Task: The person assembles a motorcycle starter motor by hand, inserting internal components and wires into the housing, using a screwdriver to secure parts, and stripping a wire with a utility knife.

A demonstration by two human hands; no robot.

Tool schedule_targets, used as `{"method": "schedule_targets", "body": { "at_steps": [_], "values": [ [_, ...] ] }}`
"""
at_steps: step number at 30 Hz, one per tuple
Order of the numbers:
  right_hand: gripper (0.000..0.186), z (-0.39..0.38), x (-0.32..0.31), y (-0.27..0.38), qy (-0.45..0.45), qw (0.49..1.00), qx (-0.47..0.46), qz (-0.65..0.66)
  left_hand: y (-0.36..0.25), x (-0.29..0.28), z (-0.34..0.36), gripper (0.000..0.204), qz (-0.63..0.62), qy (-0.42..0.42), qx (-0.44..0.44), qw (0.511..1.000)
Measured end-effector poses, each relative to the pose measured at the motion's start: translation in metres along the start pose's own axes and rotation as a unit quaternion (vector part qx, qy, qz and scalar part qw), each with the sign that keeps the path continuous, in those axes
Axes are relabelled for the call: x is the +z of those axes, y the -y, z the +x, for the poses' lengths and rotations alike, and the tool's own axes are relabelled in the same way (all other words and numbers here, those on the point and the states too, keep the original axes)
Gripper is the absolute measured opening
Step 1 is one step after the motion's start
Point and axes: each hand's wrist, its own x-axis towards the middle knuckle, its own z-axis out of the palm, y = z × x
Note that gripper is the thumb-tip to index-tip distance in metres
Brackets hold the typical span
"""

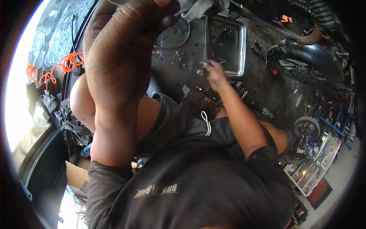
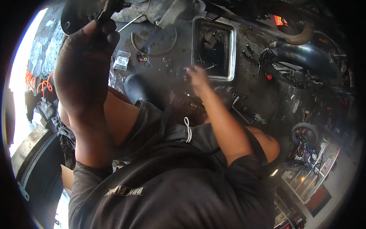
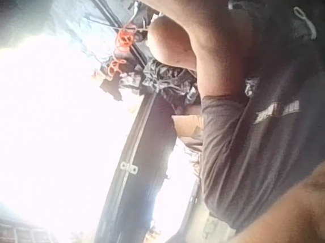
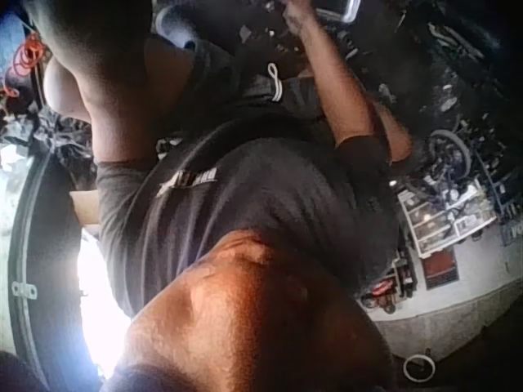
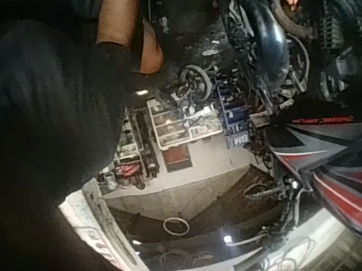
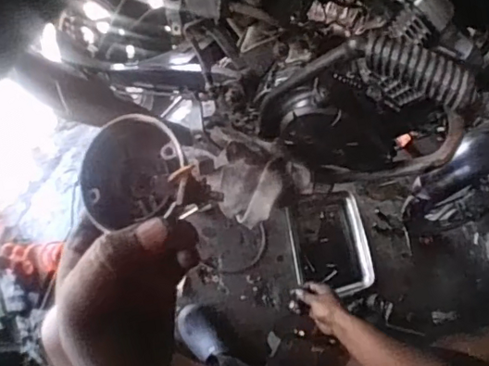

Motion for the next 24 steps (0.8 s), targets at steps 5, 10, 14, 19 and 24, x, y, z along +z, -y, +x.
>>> {"method": "schedule_targets", "body": {
  "at_steps": [5, 10, 14, 19, 24],
  "values": [
    [0.024, -0.083, -0.030, 0.067, 0.021, 0.998, -0.048, -0.044, 0.007, -0.007, 0.004, 0.028, 0.049, -0.021, -0.027, 0.998],
    [0.015, -0.136, -0.032, 0.110, 0.012, 0.992, -0.125, -0.021, 0.022, 0.015, 0.008, 0.037, 0.181, -0.004, -0.055, 0.982],
    [0.017, -0.165, -0.008, 0.140, 0.009, 0.981, -0.192, 0.033, 0.039, 0.031, 0.005, 0.046, 0.231, 0.006, -0.095, 0.968],
    [0.019, -0.202, 0.024, 0.196, -0.007, 0.867, -0.431, -0.250, 0.055, 0.042, -0.006, 0.060, 0.207, 0.048, -0.133, 0.968],
    [0.030, -0.201, 0.057, 0.226, -0.007, 0.613, -0.649, -0.450, 0.063, 0.054, -0.016, 0.060, 0.220, 0.080, -0.136, 0.963]
  ]
}}
